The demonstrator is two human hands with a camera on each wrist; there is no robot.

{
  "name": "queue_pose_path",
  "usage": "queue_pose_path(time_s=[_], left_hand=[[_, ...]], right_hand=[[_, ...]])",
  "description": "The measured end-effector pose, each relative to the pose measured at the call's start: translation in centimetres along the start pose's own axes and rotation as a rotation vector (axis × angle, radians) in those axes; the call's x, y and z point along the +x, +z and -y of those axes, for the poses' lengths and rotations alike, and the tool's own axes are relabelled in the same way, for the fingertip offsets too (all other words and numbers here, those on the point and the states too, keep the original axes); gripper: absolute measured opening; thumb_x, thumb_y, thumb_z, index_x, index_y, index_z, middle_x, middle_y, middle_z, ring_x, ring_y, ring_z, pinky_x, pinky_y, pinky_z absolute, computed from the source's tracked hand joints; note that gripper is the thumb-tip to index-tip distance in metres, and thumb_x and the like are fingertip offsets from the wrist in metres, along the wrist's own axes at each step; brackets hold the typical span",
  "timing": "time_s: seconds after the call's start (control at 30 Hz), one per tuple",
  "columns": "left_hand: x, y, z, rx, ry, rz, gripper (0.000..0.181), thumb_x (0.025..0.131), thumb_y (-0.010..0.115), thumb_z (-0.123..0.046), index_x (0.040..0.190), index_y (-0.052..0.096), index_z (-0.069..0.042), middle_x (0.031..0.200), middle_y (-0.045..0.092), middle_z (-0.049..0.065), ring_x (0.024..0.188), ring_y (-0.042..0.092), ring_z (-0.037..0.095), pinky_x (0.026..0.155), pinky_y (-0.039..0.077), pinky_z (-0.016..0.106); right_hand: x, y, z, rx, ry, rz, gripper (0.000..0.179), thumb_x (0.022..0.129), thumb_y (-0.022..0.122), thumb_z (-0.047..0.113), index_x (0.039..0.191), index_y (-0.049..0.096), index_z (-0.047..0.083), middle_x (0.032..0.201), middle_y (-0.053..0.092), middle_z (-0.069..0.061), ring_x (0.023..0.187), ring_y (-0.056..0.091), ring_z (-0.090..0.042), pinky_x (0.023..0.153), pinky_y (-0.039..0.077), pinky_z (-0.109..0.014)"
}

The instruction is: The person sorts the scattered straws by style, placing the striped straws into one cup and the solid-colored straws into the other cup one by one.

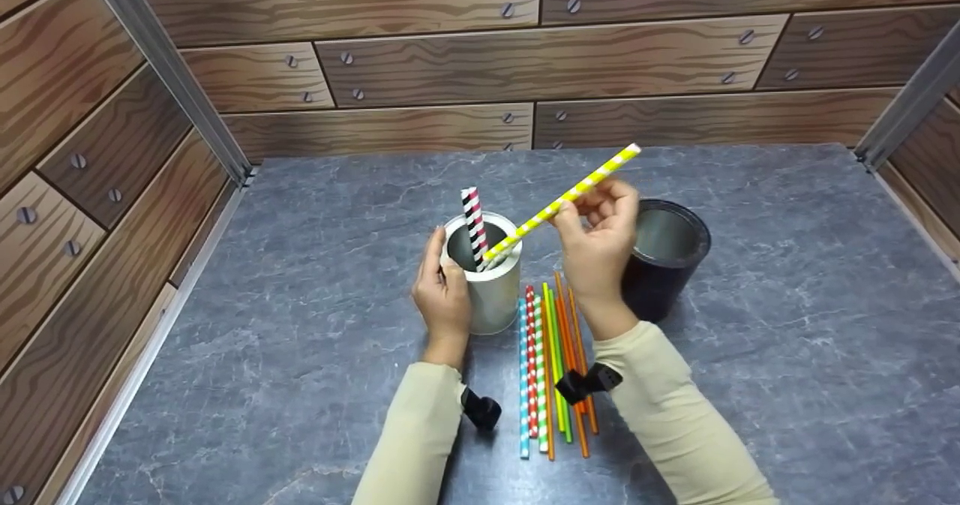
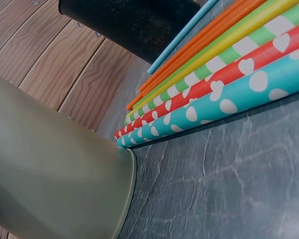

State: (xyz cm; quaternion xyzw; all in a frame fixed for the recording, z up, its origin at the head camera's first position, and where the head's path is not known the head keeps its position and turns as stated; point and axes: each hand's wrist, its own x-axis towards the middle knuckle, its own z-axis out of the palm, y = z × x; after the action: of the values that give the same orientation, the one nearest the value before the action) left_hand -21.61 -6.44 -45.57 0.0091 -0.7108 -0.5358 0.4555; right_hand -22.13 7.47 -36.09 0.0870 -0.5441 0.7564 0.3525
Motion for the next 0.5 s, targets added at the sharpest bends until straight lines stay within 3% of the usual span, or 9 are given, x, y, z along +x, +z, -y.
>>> queue_pose_path(time_s=[0.5], left_hand=[[0.0,0.1,0.1,-0.010,0.002,-0.003,0.042,0.083,0.043,-0.009,0.119,0.060,0.003,0.117,0.063,0.017,0.108,0.060,0.027,0.089,0.049,0.035]], right_hand=[[-1.9,0.1,-2.2,-0.224,-0.033,0.076,0.031,0.073,0.055,-0.007,0.102,0.045,-0.008,0.076,0.056,-0.011,0.068,0.056,-0.010,0.053,0.049,-0.018]])
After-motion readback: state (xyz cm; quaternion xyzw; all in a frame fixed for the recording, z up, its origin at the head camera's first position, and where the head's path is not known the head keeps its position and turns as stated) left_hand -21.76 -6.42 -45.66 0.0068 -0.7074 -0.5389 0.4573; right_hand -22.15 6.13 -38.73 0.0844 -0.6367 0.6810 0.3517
